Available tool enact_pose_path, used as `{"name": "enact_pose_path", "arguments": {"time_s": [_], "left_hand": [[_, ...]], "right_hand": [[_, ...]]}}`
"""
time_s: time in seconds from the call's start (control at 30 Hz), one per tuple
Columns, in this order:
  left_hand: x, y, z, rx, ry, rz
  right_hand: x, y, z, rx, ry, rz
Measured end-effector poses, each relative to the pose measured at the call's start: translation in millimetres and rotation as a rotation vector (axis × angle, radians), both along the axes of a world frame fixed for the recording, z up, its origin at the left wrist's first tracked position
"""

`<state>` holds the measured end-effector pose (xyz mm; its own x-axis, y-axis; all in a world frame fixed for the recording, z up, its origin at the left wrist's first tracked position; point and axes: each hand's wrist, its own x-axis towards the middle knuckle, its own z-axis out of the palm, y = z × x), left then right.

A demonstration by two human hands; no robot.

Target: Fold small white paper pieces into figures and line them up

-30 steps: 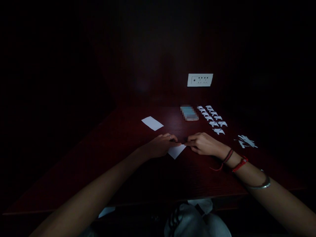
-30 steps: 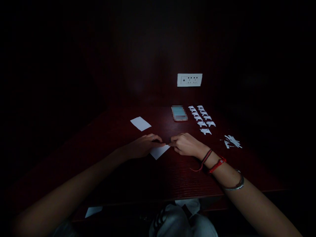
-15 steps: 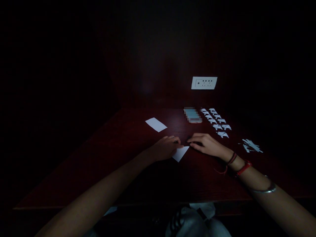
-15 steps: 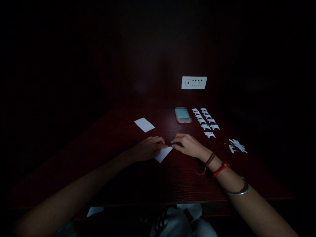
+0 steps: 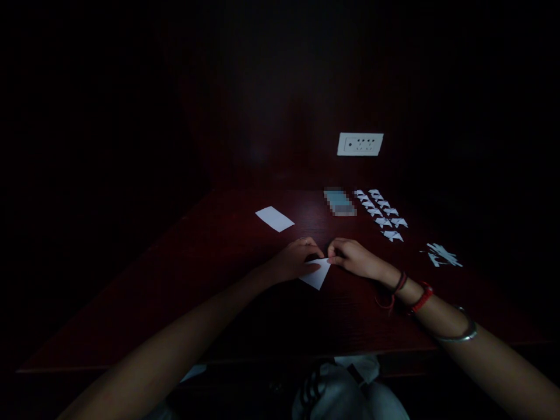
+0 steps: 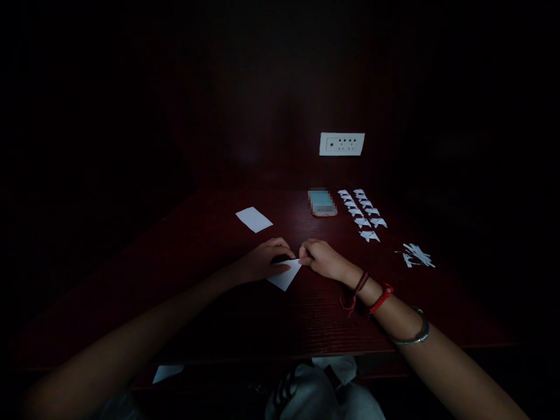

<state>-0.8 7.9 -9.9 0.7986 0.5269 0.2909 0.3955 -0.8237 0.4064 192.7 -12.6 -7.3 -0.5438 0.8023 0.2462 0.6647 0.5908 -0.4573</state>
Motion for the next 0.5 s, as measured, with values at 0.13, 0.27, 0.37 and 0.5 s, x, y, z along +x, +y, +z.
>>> {"name": "enact_pose_path", "arguments": {"time_s": [0.13, 0.27, 0.37, 0.5], "left_hand": [[1, 2, 2.7, -0.012, -0.064, 0.023], [4, 0, 7.5, 0.021, -0.117, 0.080], [6, -4, 8.9, 0.095, -0.157, 0.128], [10, -11, 9.1, 0.175, -0.145, 0.155]], "right_hand": [[-4, -5, 7.3, 0.026, 0.046, 0.014], [-8, -10, 13.0, 0.126, 0.078, 0.022], [-9, -12, 14.3, 0.174, 0.064, 0.024], [-10, -14, 13.7, 0.205, 0.061, 0.017]]}}
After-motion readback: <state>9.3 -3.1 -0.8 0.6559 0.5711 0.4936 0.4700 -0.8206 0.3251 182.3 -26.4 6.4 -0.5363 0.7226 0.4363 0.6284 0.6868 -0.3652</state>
